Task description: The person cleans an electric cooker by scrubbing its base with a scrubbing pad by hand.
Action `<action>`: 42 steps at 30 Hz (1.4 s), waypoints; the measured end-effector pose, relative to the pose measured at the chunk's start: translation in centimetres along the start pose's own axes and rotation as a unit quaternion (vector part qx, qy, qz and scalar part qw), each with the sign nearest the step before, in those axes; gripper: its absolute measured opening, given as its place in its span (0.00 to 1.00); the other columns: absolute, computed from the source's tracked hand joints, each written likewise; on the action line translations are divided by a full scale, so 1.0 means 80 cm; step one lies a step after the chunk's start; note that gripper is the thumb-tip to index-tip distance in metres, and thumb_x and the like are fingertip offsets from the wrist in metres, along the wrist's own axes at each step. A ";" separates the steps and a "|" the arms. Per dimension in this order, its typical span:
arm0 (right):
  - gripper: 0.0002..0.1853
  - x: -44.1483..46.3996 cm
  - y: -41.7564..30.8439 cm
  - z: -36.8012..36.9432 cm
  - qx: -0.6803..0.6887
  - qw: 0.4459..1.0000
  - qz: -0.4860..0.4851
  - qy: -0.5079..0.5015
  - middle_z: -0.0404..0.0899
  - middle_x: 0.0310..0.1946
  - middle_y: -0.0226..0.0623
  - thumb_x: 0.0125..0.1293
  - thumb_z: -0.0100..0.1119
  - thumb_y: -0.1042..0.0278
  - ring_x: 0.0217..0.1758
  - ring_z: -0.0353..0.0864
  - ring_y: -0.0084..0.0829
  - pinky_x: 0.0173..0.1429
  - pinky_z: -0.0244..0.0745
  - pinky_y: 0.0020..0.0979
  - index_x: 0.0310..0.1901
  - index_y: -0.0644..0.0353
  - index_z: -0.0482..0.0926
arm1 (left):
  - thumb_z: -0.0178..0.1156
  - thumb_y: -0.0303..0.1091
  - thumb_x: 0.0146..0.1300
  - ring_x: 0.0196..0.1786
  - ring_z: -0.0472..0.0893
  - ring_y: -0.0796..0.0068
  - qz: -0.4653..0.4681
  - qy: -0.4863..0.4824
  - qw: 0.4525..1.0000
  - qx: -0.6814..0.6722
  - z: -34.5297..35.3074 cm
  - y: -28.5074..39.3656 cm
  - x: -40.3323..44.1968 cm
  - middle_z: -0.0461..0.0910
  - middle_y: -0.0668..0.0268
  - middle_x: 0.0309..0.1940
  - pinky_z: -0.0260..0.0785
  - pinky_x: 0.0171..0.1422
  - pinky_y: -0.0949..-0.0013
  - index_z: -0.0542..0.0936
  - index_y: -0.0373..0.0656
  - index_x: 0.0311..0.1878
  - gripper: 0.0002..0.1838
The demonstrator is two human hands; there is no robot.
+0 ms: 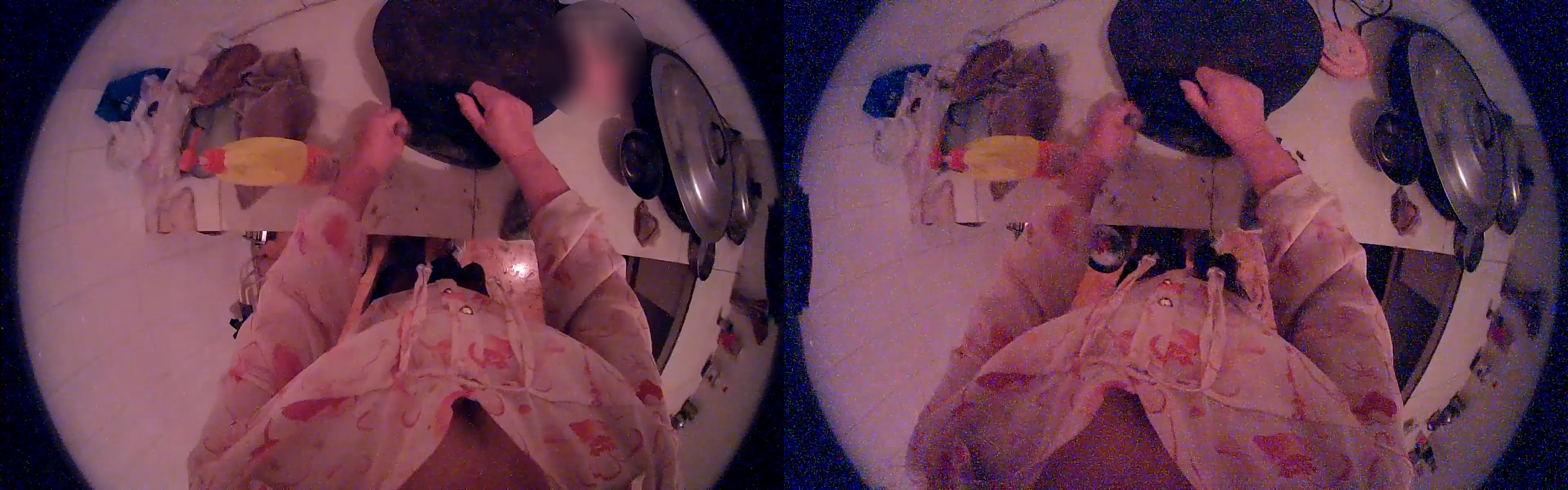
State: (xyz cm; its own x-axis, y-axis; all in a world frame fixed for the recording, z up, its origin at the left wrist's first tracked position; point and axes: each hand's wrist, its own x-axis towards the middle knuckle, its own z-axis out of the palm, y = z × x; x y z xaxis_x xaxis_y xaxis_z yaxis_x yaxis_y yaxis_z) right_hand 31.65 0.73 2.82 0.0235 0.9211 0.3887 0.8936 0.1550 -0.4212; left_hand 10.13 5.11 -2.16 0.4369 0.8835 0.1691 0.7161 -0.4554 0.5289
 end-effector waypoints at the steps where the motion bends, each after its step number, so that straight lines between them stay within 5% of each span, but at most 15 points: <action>1: 0.15 0.002 0.000 0.001 0.003 1.000 0.000 0.002 0.75 0.22 0.41 0.60 0.53 0.53 0.28 0.76 0.45 0.29 0.70 0.41 0.26 0.56 0.71 | 0.56 0.21 0.43 0.36 0.73 0.52 0.001 0.000 1.000 0.004 -0.004 0.002 -0.003 0.73 0.55 0.29 0.66 0.39 0.59 0.75 0.41 0.25 0.05; 7: 0.15 -0.002 0.006 0.003 0.014 0.999 -0.026 0.031 0.75 0.22 0.41 0.60 0.53 0.53 0.27 0.76 0.45 0.29 0.69 0.41 0.25 0.56 0.71 | 0.56 0.20 0.44 0.36 0.74 0.52 -0.049 0.074 0.995 -0.048 0.016 -0.016 0.019 0.74 0.55 0.28 0.66 0.40 0.60 0.75 0.40 0.27 0.05; 13: 0.15 -0.001 0.004 0.003 0.004 1.000 -0.007 0.009 0.75 0.21 0.41 0.60 0.54 0.53 0.27 0.76 0.45 0.28 0.70 0.40 0.25 0.56 0.71 | 0.58 0.26 0.48 0.36 0.76 0.56 0.003 -0.013 0.998 -0.068 0.013 -0.010 -0.003 0.77 0.57 0.29 0.68 0.43 0.61 0.78 0.41 0.30 0.05; 19: 0.15 -0.001 0.004 -0.001 0.015 0.999 -0.025 0.013 0.75 0.22 0.41 0.60 0.54 0.52 0.27 0.76 0.45 0.29 0.70 0.41 0.26 0.55 0.72 | 0.59 0.32 0.50 0.41 0.76 0.59 -0.209 0.123 0.957 -0.162 -0.003 -0.024 -0.013 0.78 0.60 0.35 0.67 0.45 0.62 0.80 0.44 0.35 0.08; 21: 0.15 -0.001 0.006 0.001 0.003 1.000 -0.023 0.014 0.76 0.22 0.41 0.60 0.53 0.52 0.27 0.76 0.45 0.29 0.70 0.41 0.26 0.55 0.72 | 0.58 0.34 0.52 0.48 0.73 0.59 -0.096 0.085 0.979 0.160 0.003 -0.027 -0.028 0.77 0.62 0.42 0.66 0.50 0.60 0.80 0.45 0.37 0.09; 24: 0.15 0.001 0.007 0.005 0.000 1.000 -0.020 0.008 0.76 0.22 0.41 0.60 0.53 0.52 0.28 0.76 0.45 0.29 0.70 0.41 0.26 0.55 0.72 | 0.57 0.35 0.53 0.51 0.71 0.57 -0.065 0.185 0.961 0.197 0.010 -0.015 -0.035 0.75 0.62 0.45 0.63 0.54 0.56 0.80 0.48 0.42 0.12; 30: 0.17 0.000 0.010 0.004 0.000 0.999 -0.029 0.015 0.77 0.21 0.42 0.60 0.50 0.48 0.26 0.78 0.45 0.28 0.72 0.43 0.26 0.54 0.73 | 0.56 0.33 0.55 0.47 0.73 0.54 -0.054 0.119 0.991 -0.019 0.036 0.011 -0.041 0.74 0.59 0.44 0.67 0.51 0.59 0.78 0.46 0.45 0.13; 34: 0.17 0.000 0.008 0.004 0.007 0.999 -0.032 0.032 0.77 0.21 0.42 0.60 0.50 0.48 0.27 0.78 0.45 0.28 0.72 0.43 0.26 0.54 0.73 | 0.56 0.31 0.55 0.44 0.75 0.54 -0.080 0.125 0.989 0.020 0.047 0.016 -0.051 0.76 0.57 0.39 0.69 0.48 0.60 0.78 0.45 0.43 0.11; 36: 0.18 -0.001 0.010 0.004 0.005 0.999 -0.035 0.034 0.77 0.22 0.42 0.60 0.50 0.47 0.27 0.78 0.45 0.29 0.72 0.42 0.26 0.54 0.73 | 0.56 0.30 0.55 0.41 0.76 0.54 -0.044 0.202 0.977 -0.061 0.053 0.016 -0.051 0.78 0.56 0.35 0.69 0.48 0.59 0.79 0.43 0.40 0.10; 42: 0.18 0.001 0.010 0.002 0.000 1.000 -0.023 0.010 0.78 0.24 0.41 0.60 0.50 0.48 0.28 0.79 0.43 0.30 0.73 0.41 0.27 0.55 0.73 | 0.55 0.29 0.55 0.38 0.77 0.52 -0.056 0.163 0.980 -0.103 0.051 0.010 -0.049 0.78 0.54 0.34 0.69 0.47 0.59 0.78 0.39 0.40 0.09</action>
State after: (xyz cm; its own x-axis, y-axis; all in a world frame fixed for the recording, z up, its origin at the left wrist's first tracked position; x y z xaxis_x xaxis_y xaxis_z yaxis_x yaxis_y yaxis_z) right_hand 32.30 1.03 2.37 -0.0095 0.9054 0.4244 0.8936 0.1982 -0.4027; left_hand 11.23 0.83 -5.77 0.1417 0.9299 0.3394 0.6103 -0.3520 0.7097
